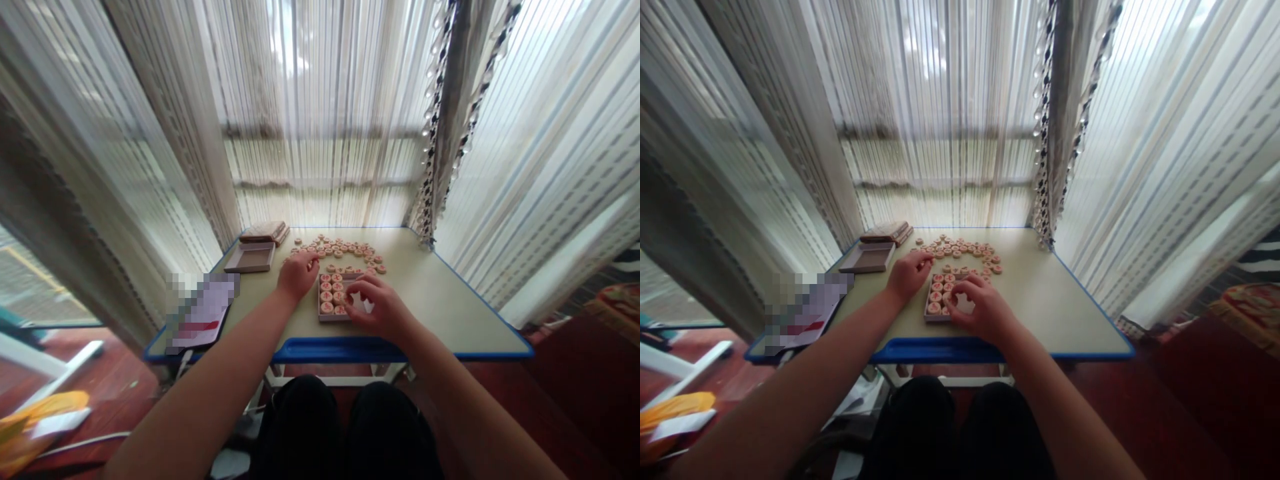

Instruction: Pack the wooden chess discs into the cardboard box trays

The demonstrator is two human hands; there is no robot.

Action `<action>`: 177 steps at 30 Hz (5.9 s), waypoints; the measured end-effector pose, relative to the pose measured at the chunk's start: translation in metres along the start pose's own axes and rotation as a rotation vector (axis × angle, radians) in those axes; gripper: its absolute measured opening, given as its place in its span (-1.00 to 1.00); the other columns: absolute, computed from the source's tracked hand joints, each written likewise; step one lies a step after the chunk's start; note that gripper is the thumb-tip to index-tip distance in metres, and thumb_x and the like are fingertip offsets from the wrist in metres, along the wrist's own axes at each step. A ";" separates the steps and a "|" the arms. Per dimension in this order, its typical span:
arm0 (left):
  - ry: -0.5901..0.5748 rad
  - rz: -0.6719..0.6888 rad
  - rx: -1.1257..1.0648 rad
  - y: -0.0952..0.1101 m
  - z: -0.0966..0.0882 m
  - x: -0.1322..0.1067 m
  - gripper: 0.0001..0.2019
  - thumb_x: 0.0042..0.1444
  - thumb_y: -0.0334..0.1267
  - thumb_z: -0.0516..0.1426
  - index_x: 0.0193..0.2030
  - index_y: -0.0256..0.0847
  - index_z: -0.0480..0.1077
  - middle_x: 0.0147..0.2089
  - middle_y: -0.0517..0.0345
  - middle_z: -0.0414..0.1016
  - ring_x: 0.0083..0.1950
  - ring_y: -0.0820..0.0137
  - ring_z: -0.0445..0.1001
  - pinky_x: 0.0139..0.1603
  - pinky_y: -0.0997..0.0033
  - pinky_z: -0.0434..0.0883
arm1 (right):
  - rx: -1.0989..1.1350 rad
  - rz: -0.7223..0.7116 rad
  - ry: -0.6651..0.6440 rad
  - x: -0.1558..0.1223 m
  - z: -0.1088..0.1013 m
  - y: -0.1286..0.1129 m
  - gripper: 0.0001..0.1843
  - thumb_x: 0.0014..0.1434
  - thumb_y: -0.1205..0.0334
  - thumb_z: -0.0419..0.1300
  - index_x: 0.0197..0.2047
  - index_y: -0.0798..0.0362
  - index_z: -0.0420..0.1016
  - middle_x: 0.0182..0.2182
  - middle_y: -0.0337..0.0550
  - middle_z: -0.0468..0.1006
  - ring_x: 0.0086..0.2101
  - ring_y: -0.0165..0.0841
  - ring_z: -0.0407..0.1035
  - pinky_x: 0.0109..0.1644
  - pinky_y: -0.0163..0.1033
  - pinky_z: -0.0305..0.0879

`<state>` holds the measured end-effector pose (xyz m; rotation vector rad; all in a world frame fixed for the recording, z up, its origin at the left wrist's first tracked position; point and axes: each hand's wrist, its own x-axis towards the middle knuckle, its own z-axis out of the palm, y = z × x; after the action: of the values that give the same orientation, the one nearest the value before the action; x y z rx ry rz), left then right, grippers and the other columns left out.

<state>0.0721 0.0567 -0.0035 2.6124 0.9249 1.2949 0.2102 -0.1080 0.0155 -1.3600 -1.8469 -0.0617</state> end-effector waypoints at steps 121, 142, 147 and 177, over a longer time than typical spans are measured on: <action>-0.568 0.172 0.078 -0.020 0.012 0.046 -0.60 -0.05 -0.51 -0.02 -0.13 -0.10 0.47 -0.14 0.14 0.47 -0.03 0.36 0.32 0.06 0.35 0.23 | -0.187 0.173 -0.112 0.057 -0.004 0.138 -0.75 0.06 0.28 0.07 -0.24 -0.01 0.54 -0.27 -0.12 0.50 -0.19 -0.28 0.25 -0.04 -0.13 0.17; -0.351 -0.200 -0.038 -0.029 0.035 0.043 -0.55 0.21 -0.15 -0.19 0.09 -0.36 0.24 0.14 -0.12 0.28 0.20 0.32 0.18 0.19 0.27 0.13 | -0.230 0.348 -0.320 0.050 -0.001 0.147 -0.43 0.21 -0.04 -0.15 0.22 0.01 0.11 0.19 -0.03 0.15 0.18 -0.22 -0.02 0.22 -0.01 -0.07; -0.087 -0.384 -0.168 -0.033 0.022 0.048 -0.65 0.19 -0.22 -0.17 -0.04 -0.26 0.32 -0.08 0.03 0.46 -0.06 0.40 0.41 -0.02 0.38 0.33 | -0.168 0.352 -0.255 0.051 -0.003 0.148 -0.44 0.22 -0.01 -0.15 0.19 0.08 0.18 0.15 -0.02 0.22 0.13 -0.25 0.10 0.19 -0.08 0.02; -0.442 0.012 0.167 -0.030 0.003 0.046 -0.61 -0.07 -0.48 -0.04 -0.18 -0.14 0.50 -0.17 0.11 0.50 -0.09 0.34 0.37 0.03 0.34 0.29 | -0.191 0.052 -0.421 0.058 -0.003 0.099 -0.55 0.24 -0.01 -0.20 -0.04 -0.15 0.44 0.02 -0.18 0.37 0.02 -0.19 0.14 0.08 0.00 0.03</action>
<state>0.0808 0.1072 0.0171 2.8535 0.9676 0.6147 0.2875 -0.0237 0.0136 -1.6486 -2.1951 0.0842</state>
